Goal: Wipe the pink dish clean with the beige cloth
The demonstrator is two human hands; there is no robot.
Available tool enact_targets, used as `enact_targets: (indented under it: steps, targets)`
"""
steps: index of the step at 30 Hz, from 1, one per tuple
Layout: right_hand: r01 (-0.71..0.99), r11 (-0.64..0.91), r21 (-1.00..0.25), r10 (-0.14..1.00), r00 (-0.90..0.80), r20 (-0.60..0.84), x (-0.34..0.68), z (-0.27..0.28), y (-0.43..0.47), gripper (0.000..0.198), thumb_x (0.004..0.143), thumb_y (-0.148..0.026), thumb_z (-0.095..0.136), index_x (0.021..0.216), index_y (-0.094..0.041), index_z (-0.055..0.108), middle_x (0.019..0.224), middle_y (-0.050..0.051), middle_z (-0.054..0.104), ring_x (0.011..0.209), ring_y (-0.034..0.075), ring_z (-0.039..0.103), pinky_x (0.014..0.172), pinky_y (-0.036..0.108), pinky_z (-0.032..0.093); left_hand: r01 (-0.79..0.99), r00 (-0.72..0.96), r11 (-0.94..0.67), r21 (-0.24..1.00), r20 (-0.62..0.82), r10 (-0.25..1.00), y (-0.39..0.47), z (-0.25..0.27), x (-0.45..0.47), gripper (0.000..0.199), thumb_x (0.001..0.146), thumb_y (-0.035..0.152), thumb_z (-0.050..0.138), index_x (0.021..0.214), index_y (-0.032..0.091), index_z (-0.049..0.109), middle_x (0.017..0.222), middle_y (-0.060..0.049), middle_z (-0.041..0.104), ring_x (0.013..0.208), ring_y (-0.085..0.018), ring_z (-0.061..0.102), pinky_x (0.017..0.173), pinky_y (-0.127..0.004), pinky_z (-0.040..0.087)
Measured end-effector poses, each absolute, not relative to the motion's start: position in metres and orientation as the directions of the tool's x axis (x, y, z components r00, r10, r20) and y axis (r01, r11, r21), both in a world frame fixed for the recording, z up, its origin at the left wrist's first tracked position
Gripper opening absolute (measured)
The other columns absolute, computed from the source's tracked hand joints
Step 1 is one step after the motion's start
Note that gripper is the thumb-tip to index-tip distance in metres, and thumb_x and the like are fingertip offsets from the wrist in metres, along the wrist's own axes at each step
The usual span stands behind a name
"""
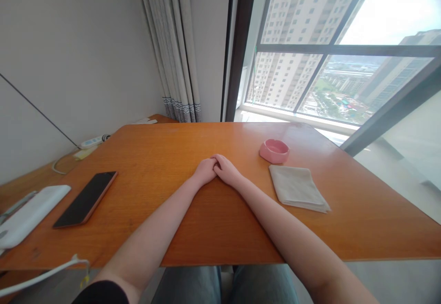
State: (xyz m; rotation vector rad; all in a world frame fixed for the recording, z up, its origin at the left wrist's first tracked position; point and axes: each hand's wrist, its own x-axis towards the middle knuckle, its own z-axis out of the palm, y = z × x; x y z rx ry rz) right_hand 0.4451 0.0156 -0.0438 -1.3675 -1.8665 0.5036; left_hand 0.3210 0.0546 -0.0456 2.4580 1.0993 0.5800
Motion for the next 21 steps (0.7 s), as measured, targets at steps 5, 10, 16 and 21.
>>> enact_targets:
  steps: [5,10,16,21]
  targets:
    - [0.637,0.339,-0.693,0.933,-0.131,0.335,0.444,-0.046,0.016,0.037,0.075,-0.007,0.043,0.107,-0.018,0.058,0.106,0.008,0.063,0.103,0.019,0.056,0.096,0.037,0.043,0.595,0.609,-0.620,0.512,0.215,0.763,0.053,-0.044,0.321,0.024,0.076,0.016,0.047,0.089,0.016,0.067,0.092,-0.009,0.072,0.085,-0.023,0.066,0.074,-0.030,0.049]
    - [0.678,0.356,-0.643,0.925,-0.161,0.343,0.446,-0.042,0.015,0.038,0.076,-0.008,0.043,0.109,-0.017,0.059,0.106,0.009,0.064,0.103,0.019,0.057,0.096,0.036,0.044,0.601,0.612,-0.618,0.506,0.206,0.764,0.054,-0.045,0.321,0.024,0.076,0.016,0.049,0.091,0.017,0.067,0.093,-0.008,0.071,0.086,-0.022,0.065,0.075,-0.029,0.047]
    - [0.912,0.233,-0.337,0.835,-0.009,0.551,0.506,0.004,0.005,0.038,0.078,-0.009,0.042,0.107,-0.021,0.062,0.116,0.007,0.062,0.112,0.021,0.053,0.115,0.047,0.018,0.576,0.626,-0.611,0.543,0.189,0.757,0.051,-0.040,0.320,0.018,0.082,0.033,0.051,0.080,0.019,0.062,0.071,-0.001,0.063,0.064,-0.014,0.055,0.061,-0.025,0.039]
    - [0.868,-0.349,-0.352,0.752,0.484,0.448,0.574,0.009,-0.017,0.041,0.085,-0.030,0.044,0.123,-0.019,0.055,0.137,0.014,0.046,0.127,0.032,0.038,0.108,0.061,0.016,0.570,0.608,-0.567,0.595,0.159,0.778,0.049,-0.035,0.320,0.016,0.082,0.032,0.051,0.079,0.019,0.060,0.070,0.000,0.062,0.064,-0.013,0.053,0.060,-0.025,0.036]
